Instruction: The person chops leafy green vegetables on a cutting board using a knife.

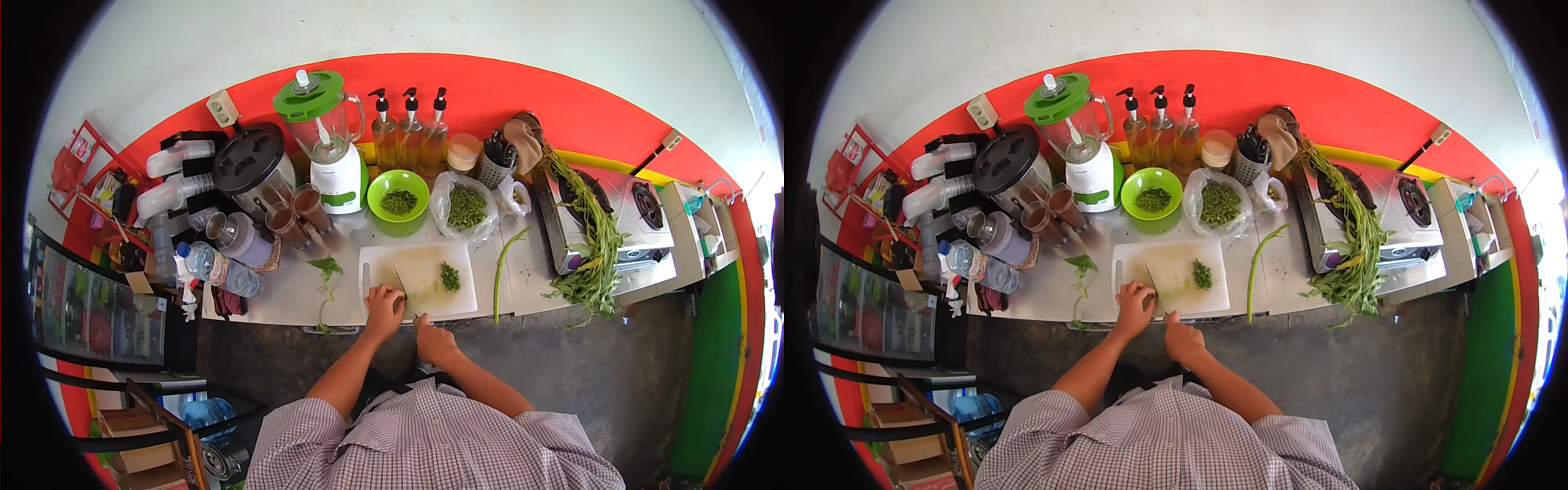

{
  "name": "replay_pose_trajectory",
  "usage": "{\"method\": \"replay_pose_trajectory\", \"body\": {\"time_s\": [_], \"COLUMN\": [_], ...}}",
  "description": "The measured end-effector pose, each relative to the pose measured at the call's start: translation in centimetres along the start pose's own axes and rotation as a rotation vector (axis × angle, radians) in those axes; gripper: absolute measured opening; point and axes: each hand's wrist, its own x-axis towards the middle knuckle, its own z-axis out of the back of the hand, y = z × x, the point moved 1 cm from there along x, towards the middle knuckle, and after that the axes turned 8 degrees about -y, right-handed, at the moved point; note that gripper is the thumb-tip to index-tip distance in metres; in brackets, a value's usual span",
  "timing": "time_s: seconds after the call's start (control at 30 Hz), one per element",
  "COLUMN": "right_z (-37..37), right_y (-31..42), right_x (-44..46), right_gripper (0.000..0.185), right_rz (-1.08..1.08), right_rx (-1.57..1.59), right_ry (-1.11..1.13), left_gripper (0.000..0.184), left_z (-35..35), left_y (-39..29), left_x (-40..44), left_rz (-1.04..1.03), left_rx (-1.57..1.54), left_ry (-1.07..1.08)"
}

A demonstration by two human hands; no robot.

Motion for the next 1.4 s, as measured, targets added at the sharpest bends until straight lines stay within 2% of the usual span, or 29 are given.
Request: {"method": "replay_pose_trajectory", "body": {"time_s": [0.1, 0.3, 0.47, 0.6, 0.67, 0.8, 1.0, 1.2, 1.3, 1.37, 1.4], "right_z": [1.2, -1.2, 1.3, -1.1, -1.7, 0.7, -1.8, -1.3, -1.5, -1.9, -2.1], "right_y": [0.0, -0.2, 0.2, 0.2, 0.2, 0.4, 0.9, 0.6, 1.3, 1.9, 2.0], "right_x": [-0.3, -0.2, 0.5, -0.6, -0.5, -0.2, -0.8, 0.9, -0.5, -1.5, -1.6], "right_gripper": [0.063, 0.056, 0.070, 0.072, 0.056, 0.059, 0.057, 0.064, 0.066, 0.055, 0.055], "right_rz": [0.016, -0.036, 0.003, -0.047, -0.043, -0.025, -0.060, 0.009, -0.088, -0.046, -0.080], "right_rx": [0.048, 0.070, 0.043, 0.073, 0.028, 0.013, 0.037, 0.108, 0.153, 0.111, 0.145], "right_ry": [0.021, 0.015, 0.060, 0.041, -0.002, 0.052, 0.006, -0.139, -0.175, -0.174, -0.199], "left_gripper": [0.019, 0.016, 0.015, 0.016, 0.015, 0.014, 0.013, 0.012, 0.009, 0.007, 0.008], "left_z": [0.0, -0.3, -0.1, -0.4, -0.4, -0.7, -0.3, 0.0, 0.4, 0.9, 1.1], "left_y": [0.4, 0.3, 0.5, 0.7, 0.6, 1.0, 1.1, 1.2, 1.9, 1.7, 1.6], "left_x": [-0.1, -0.5, -0.6, -0.6, -0.7, -0.7, -0.6, -0.5, -0.4, -0.6, -0.7], "left_rz": [0.019, 0.029, 0.008, 0.008, 0.016, 0.024, -0.001, -0.011, -0.040, -0.063, -0.036], "left_rx": [-0.018, -0.020, -0.051, -0.040, -0.034, -0.038, -0.068, -0.090, -0.160, -0.208, -0.216], "left_ry": [-0.026, -0.075, -0.060, -0.088, -0.096, -0.086, -0.091, -0.083, -0.089, -0.064, -0.084]}}
